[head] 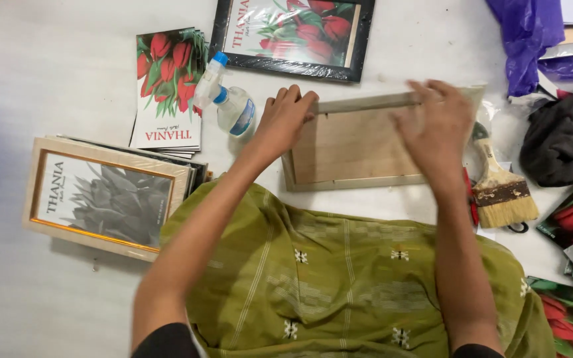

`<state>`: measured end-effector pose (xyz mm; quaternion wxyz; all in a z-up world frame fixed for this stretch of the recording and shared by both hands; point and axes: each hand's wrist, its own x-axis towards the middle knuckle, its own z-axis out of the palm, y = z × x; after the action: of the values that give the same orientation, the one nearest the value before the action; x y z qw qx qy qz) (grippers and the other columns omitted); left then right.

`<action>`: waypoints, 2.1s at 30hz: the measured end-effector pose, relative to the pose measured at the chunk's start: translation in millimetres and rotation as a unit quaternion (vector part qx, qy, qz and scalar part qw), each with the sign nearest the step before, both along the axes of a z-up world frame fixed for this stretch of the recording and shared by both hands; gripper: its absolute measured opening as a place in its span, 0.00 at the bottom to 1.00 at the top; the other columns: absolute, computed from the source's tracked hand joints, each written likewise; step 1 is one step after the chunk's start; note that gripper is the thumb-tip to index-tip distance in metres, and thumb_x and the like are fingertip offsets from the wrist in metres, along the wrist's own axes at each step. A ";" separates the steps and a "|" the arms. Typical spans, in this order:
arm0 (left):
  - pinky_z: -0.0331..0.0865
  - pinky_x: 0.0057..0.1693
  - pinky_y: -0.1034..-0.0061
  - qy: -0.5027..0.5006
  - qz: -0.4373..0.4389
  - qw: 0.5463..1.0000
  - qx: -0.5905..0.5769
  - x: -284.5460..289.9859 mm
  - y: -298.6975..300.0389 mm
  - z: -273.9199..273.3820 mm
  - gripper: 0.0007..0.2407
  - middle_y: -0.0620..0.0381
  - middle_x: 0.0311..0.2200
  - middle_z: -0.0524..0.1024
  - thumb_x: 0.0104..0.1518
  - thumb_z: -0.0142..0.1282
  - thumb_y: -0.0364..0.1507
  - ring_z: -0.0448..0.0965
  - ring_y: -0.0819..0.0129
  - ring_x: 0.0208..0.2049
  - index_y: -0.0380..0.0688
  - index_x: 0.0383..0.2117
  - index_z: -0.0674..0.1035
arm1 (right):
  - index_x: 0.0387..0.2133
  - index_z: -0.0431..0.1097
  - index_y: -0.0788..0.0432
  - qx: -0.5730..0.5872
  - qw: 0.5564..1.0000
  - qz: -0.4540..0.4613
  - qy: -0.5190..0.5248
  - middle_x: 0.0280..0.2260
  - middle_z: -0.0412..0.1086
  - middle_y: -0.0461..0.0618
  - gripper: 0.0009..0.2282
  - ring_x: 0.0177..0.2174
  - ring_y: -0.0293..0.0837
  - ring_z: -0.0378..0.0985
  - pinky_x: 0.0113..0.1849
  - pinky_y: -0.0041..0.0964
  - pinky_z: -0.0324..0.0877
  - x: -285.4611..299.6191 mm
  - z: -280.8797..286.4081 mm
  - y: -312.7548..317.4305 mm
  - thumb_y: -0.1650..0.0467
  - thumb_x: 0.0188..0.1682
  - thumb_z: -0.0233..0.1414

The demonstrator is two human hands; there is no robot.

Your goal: Assembling a picture frame by cleaning the backing board with a brush and fitting it into the frame.

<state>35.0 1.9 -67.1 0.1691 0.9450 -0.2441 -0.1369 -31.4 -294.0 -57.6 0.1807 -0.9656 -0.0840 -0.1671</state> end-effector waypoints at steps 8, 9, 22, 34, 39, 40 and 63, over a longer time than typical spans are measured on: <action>0.65 0.47 0.60 -0.011 0.090 0.989 -0.119 23.0 9.7 -117.9 0.11 0.59 0.40 0.72 0.59 0.57 0.28 0.69 0.58 0.43 0.53 0.48 0.79 | 0.64 0.56 0.68 0.160 0.890 -0.224 0.362 0.57 0.57 0.71 0.26 0.53 0.67 0.64 0.52 0.62 0.64 2.3 -10.2 -67.9 0.63 0.58 0.50; 0.68 0.45 0.65 -0.045 0.091 0.983 -0.151 25.3 11.5 -134.8 0.11 0.58 0.36 0.71 0.58 0.60 0.29 0.68 0.59 0.40 0.54 0.46 0.82 | 0.66 0.53 0.67 0.192 0.832 -0.250 0.457 0.60 0.58 0.69 0.27 0.57 0.64 0.65 0.56 0.62 0.64 6.4 -2.9 -63.9 0.62 0.58 0.47; 0.77 0.41 0.63 0.205 0.311 0.924 -0.087 -50.9 26.5 -76.4 0.19 0.40 0.35 0.77 0.62 0.56 0.37 0.81 0.53 0.32 0.27 0.42 0.69 | 0.62 0.58 0.65 0.154 0.861 -0.229 0.428 0.58 0.55 0.67 0.25 0.52 0.60 0.69 0.50 0.56 0.66 -2.0 -30.4 -59.8 0.61 0.56 0.49; 0.65 0.53 0.50 0.128 0.296 0.944 -0.070 -48.0 22.1 -136.6 0.23 0.38 0.49 0.66 0.60 0.56 0.35 0.68 0.44 0.50 0.33 0.54 0.60 | 0.57 0.58 0.72 0.202 0.862 -0.221 0.408 0.51 0.56 0.68 0.25 0.45 0.62 0.69 0.45 0.56 0.69 1.0 -35.3 -55.7 0.61 0.57 0.51; 0.63 0.60 0.50 0.222 0.245 0.943 -0.049 -41.6 27.8 -128.6 0.43 0.38 0.52 0.63 0.49 0.69 0.48 0.62 0.42 0.57 0.33 0.62 0.55 | 0.58 0.55 0.70 0.178 0.858 -0.234 0.422 0.55 0.53 0.70 0.27 0.51 0.67 0.67 0.49 0.63 0.67 2.9 -36.8 -53.6 0.60 0.56 0.52; 0.63 0.60 0.50 0.224 0.248 0.941 -0.050 -44.6 27.4 -137.6 0.43 0.38 0.52 0.63 0.49 0.69 0.48 0.62 0.42 0.57 0.33 0.62 0.55 | 0.58 0.55 0.70 0.175 0.857 -0.232 0.424 0.55 0.53 0.70 0.27 0.51 0.67 0.67 0.49 0.63 0.67 3.7 -30.8 -49.5 0.60 0.56 0.52; 0.62 0.53 0.53 0.139 0.282 0.949 -0.027 -64.7 5.6 -121.3 0.37 0.40 0.52 0.60 0.54 0.67 0.42 0.63 0.47 0.50 0.32 0.60 0.55 | 0.56 0.50 0.73 0.199 0.842 -0.253 0.433 0.50 0.53 0.72 0.29 0.45 0.67 0.68 0.46 0.62 0.68 4.6 -15.6 -34.0 0.59 0.58 0.53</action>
<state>-29.7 7.5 -188.5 0.2583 0.9420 0.0546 -0.2073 -26.7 -328.0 -73.2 0.3388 -0.8706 0.2852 0.2145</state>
